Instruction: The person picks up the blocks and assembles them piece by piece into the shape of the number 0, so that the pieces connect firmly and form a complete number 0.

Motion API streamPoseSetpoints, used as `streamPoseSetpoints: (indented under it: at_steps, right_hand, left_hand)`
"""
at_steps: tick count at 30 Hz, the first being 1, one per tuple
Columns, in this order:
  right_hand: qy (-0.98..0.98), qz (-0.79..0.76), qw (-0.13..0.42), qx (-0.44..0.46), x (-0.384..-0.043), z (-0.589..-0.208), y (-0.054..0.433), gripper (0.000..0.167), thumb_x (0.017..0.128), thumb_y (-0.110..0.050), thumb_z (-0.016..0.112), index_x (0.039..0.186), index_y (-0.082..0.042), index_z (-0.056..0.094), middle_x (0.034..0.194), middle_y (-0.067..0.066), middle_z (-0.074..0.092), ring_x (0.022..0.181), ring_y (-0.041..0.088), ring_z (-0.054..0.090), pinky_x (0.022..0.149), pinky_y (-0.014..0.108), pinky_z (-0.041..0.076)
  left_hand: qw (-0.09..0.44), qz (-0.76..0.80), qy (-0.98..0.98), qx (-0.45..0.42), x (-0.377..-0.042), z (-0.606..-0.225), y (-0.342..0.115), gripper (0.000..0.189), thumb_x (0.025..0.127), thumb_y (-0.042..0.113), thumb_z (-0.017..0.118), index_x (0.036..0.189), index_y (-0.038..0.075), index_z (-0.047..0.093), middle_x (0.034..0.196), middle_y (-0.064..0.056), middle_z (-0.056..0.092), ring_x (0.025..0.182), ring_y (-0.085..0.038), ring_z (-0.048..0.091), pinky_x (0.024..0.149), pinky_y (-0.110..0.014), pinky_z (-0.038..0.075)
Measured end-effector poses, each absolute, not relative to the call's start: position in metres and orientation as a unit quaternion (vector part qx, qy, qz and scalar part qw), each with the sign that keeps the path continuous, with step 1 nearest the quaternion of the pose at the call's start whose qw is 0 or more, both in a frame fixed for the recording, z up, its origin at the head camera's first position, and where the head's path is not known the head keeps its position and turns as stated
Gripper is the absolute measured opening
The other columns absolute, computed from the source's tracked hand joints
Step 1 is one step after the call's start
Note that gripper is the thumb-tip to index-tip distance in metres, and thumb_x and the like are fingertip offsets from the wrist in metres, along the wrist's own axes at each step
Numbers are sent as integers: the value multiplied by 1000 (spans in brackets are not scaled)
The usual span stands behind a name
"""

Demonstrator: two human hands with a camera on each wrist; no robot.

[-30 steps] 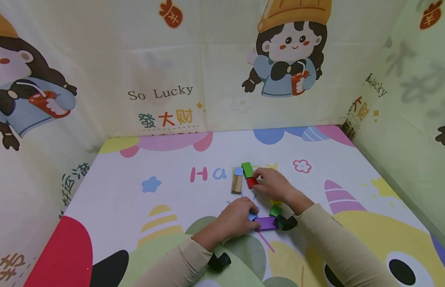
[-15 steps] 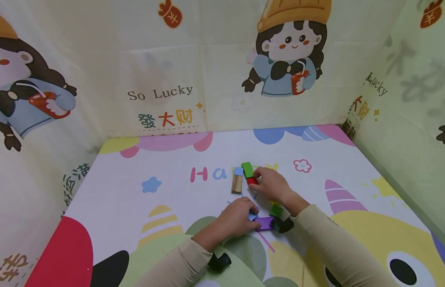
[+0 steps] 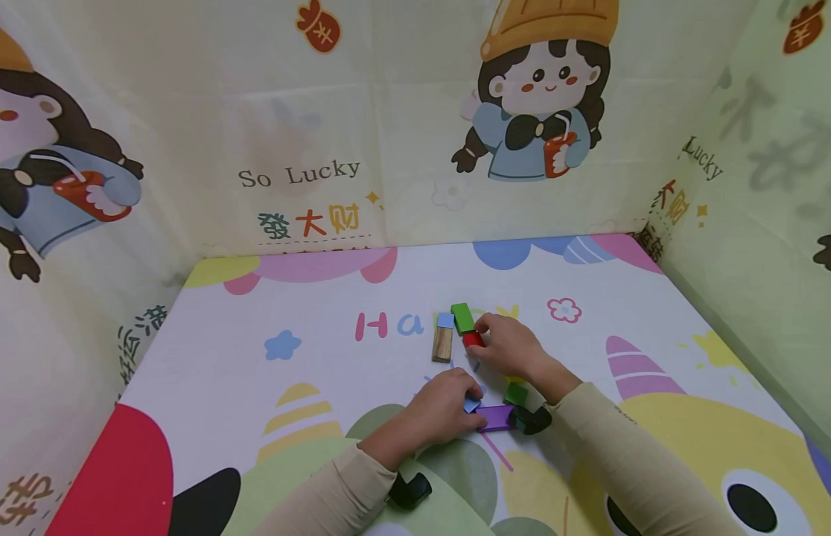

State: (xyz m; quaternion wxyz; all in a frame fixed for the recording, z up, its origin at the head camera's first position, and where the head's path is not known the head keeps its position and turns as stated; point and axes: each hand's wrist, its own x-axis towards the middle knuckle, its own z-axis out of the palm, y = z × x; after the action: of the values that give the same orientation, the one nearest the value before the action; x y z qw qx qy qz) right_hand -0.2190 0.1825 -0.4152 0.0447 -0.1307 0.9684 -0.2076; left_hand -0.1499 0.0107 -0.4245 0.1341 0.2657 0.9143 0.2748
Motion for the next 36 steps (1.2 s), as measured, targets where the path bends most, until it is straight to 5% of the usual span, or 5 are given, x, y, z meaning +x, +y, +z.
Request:
streamPoseSetpoints:
  at_steps: [36]
  right_hand:
    - [951,-286,67,-99,-224,-406,209,39,91,-19,71,123,-1,61,111,15,66,96,29,63,74,33,56]
  left_hand:
    - [138,262,917,267,-151,-423,11,31,84,32,82,106,13,72,101,5,61,93,-10,55,85,-24,49]
